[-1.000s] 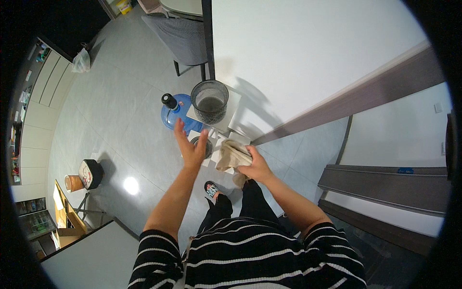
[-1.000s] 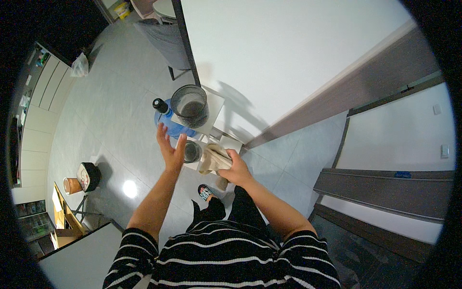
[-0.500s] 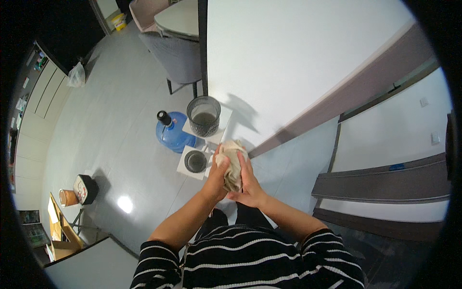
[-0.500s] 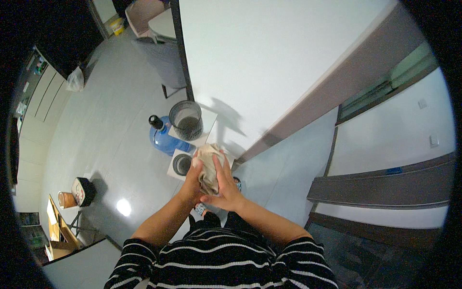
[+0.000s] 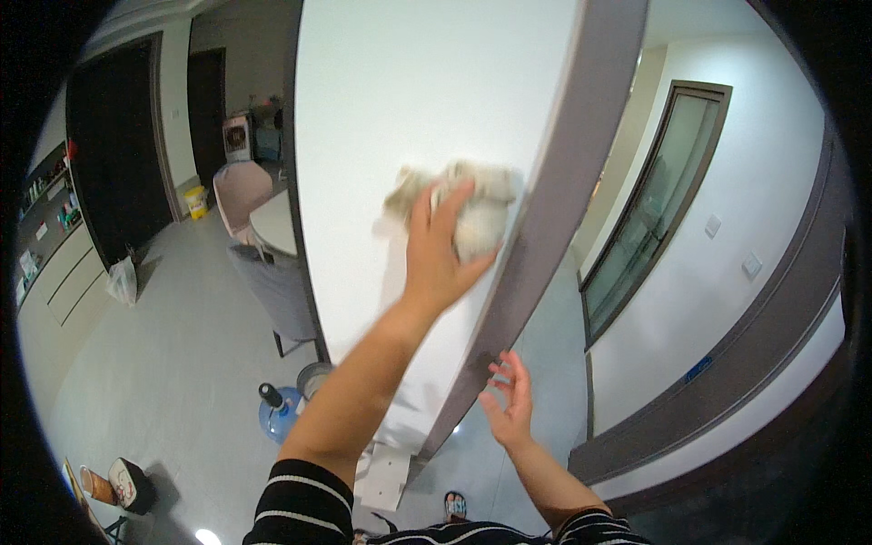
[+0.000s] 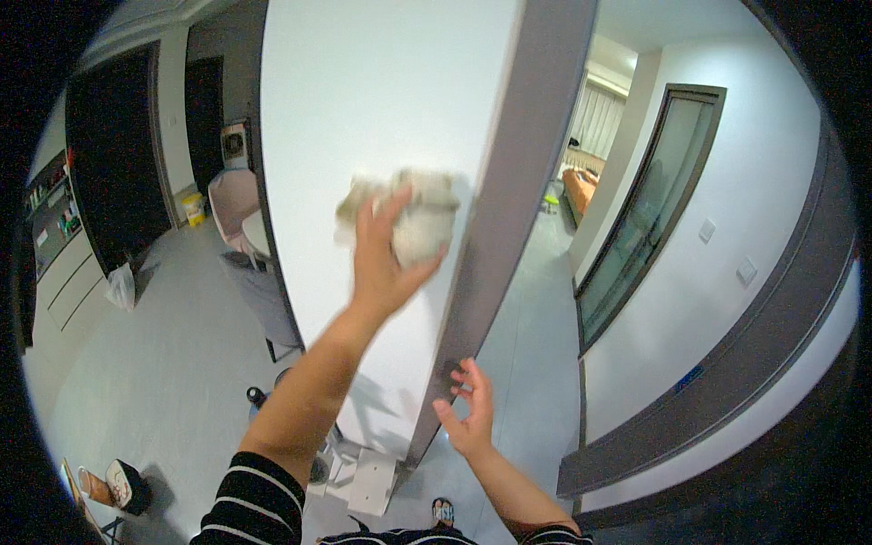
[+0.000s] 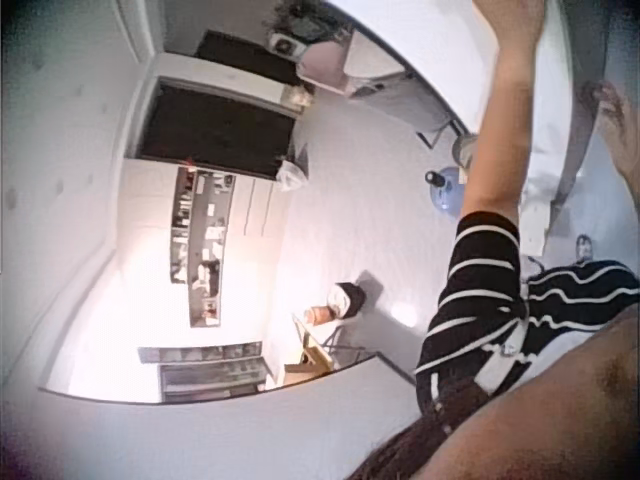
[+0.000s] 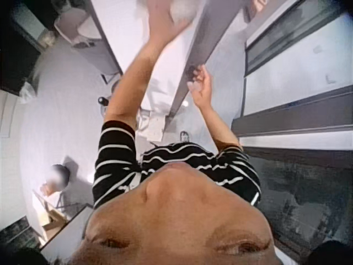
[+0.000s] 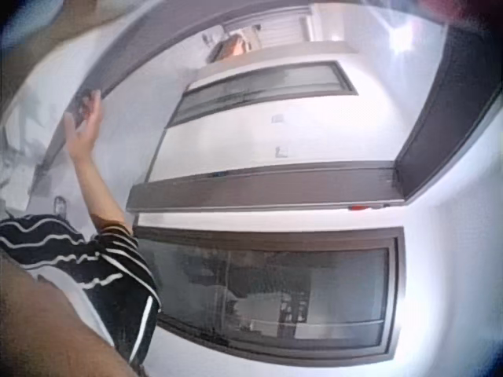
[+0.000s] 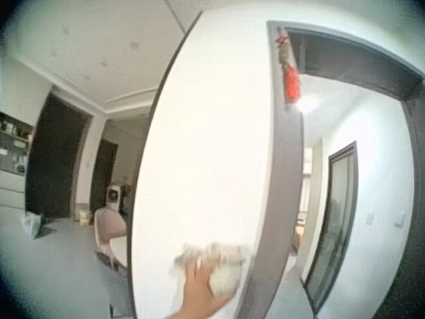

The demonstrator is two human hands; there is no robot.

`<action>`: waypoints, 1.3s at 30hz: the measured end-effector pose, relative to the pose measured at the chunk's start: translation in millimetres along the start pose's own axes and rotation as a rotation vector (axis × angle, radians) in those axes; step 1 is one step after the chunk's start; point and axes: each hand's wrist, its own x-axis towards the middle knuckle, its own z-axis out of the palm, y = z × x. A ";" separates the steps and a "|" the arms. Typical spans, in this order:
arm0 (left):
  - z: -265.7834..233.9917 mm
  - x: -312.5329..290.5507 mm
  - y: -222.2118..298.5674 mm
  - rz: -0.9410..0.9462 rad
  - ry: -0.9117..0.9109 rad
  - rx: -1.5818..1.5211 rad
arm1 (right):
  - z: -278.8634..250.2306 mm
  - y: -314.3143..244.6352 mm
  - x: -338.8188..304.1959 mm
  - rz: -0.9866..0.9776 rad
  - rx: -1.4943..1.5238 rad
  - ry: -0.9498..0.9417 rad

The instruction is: The person sits on the floor and wipes a white stand with a cloth, then stands to wipe a large white wardrobe and a glass door. The person also wipes a bedside table and a wall socket.

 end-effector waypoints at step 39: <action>-76.4 215.2 22.9 0.058 0.558 0.299 | -125.0 -6.3 8.8 -0.256 -0.122 -0.078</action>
